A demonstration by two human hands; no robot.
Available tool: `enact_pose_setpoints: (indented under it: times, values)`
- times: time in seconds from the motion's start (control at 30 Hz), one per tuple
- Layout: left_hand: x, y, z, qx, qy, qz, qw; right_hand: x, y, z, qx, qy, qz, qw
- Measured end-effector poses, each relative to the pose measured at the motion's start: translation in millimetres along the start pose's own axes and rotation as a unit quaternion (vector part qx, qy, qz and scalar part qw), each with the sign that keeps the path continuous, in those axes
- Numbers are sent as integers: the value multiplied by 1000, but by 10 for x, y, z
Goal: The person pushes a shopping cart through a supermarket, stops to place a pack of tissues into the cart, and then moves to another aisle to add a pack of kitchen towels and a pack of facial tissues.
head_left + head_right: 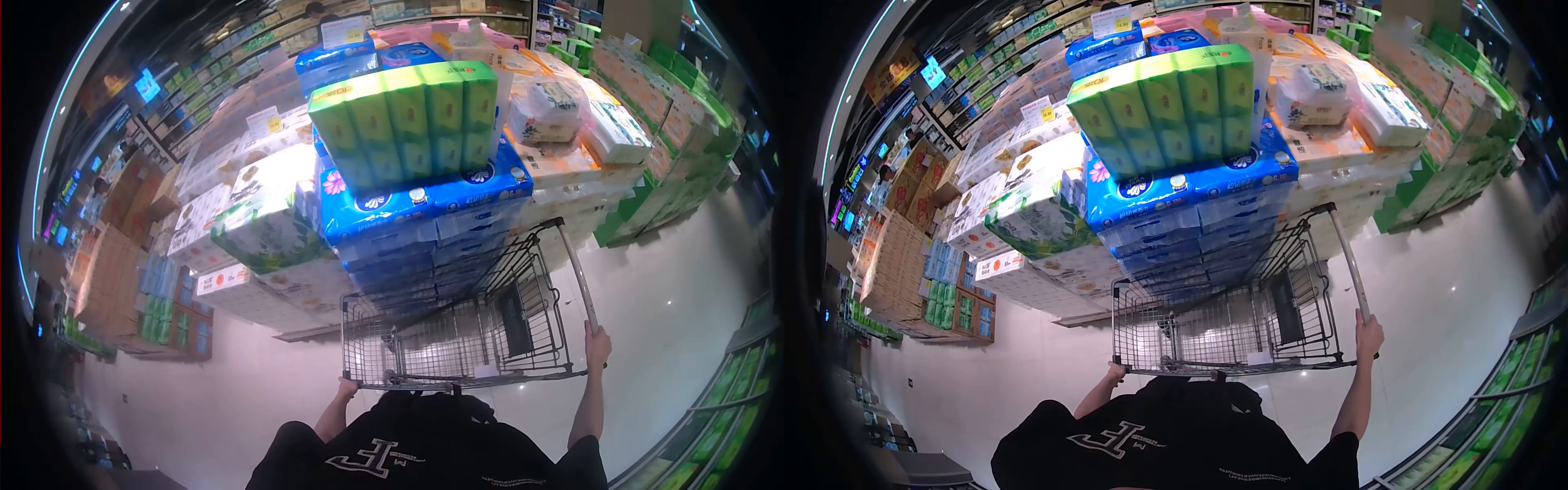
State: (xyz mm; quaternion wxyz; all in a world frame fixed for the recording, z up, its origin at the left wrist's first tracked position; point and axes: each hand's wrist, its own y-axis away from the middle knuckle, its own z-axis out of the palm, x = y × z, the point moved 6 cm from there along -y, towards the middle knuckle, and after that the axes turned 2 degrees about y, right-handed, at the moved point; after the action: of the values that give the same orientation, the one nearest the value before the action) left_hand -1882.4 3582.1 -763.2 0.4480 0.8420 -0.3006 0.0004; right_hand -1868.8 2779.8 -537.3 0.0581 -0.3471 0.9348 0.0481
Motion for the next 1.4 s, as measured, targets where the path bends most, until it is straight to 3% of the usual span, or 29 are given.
enact_pose_setpoints:
  times: [0.37, 0.63, 0.93, 1.2, 1.4]
  values:
    - [-275, 112, 276, -52, 3, -138, 989, 242, -3, 76, 42, 12, 12, 999]
    - [-705, 101, 479, -128, -43, -172, 976, 505, 188, -47, 64, 20, 31, 997]
    - [-737, 393, 437, -109, -24, -90, 990, 983, 532, -29, 85, 20, 29, 996]
    - [-1039, 281, 538, -60, -8, -3, 998, 1483, 950, 9, -4, -23, 39, 999]
    - [-1249, 568, 606, -111, 82, 47, 989, 1906, 1430, -46, -12, -45, 56, 997]
